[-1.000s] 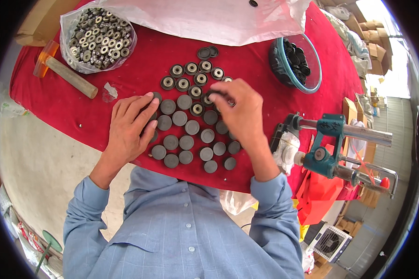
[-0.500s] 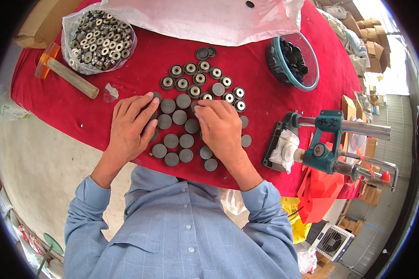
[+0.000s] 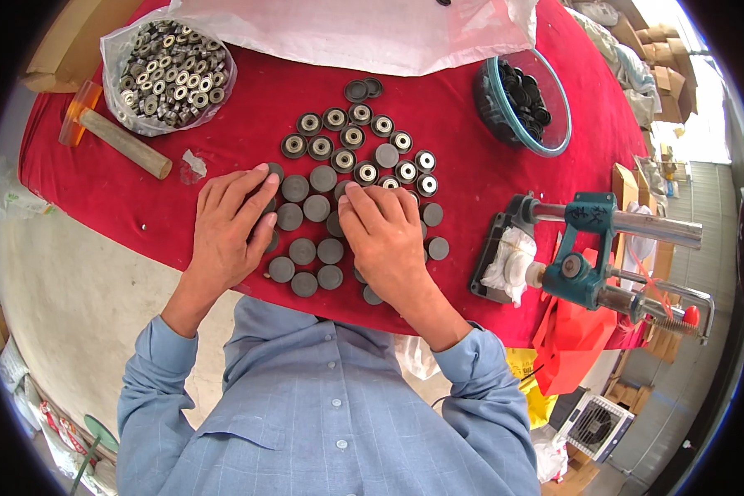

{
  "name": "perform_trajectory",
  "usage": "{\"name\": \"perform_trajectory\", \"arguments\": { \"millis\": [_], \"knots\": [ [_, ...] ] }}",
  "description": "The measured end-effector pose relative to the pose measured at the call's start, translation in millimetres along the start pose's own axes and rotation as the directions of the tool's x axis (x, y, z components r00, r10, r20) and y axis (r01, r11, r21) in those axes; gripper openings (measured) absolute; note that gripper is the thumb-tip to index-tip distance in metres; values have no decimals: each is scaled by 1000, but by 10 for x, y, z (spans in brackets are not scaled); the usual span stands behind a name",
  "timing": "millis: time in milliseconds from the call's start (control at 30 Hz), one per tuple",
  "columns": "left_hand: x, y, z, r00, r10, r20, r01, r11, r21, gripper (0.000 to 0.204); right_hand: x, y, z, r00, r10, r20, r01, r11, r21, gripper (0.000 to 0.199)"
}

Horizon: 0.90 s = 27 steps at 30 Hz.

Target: The person arranges small circular magnets and metal washers on a red table. They pick up the components from a bowl and a bag, place them on the table, and organize them into neat rows. The person uses their hands to manipulate the items, occasionally adjusting the alignment of the assembled units.

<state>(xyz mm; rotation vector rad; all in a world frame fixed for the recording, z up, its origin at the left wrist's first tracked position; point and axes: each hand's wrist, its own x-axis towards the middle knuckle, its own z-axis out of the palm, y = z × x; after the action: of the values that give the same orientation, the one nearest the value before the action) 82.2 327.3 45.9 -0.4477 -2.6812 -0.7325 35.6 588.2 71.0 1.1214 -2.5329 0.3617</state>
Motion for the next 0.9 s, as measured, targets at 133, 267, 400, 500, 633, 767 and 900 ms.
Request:
{"name": "perform_trajectory", "arguments": {
  "millis": [133,267,400,500,633,767,900],
  "knots": [
    [1,16,-2,1000,-2,1,2,1000,11,56,-16,-33,64,998,46,-30,-46,999,23,31],
    [8,43,-17,1000,-5,15,4,1000,28,54,-68,-139,37,997,81,-20,-82,995,-54,30],
    [16,48,-11,1000,-5,5,5,1000,23,55,-171,-194,60,993,115,-24,-116,991,-63,34],
    [14,42,-20,1000,0,1,0,1000,21,54,-96,-169,21,989,147,-33,-147,989,-15,30],
    [27,13,-36,1000,1,2,-1,1000,-12,51,104,42,-112,980,198,24,-199,969,147,25],
    [100,19,-110,998,-45,-49,42,997,-69,45,541,518,-80,929,358,-90,-304,880,365,20],
    [374,-19,-232,999,-29,-32,25,992,-122,40,989,955,96,901,415,125,-433,847,309,27]
  ]
}}
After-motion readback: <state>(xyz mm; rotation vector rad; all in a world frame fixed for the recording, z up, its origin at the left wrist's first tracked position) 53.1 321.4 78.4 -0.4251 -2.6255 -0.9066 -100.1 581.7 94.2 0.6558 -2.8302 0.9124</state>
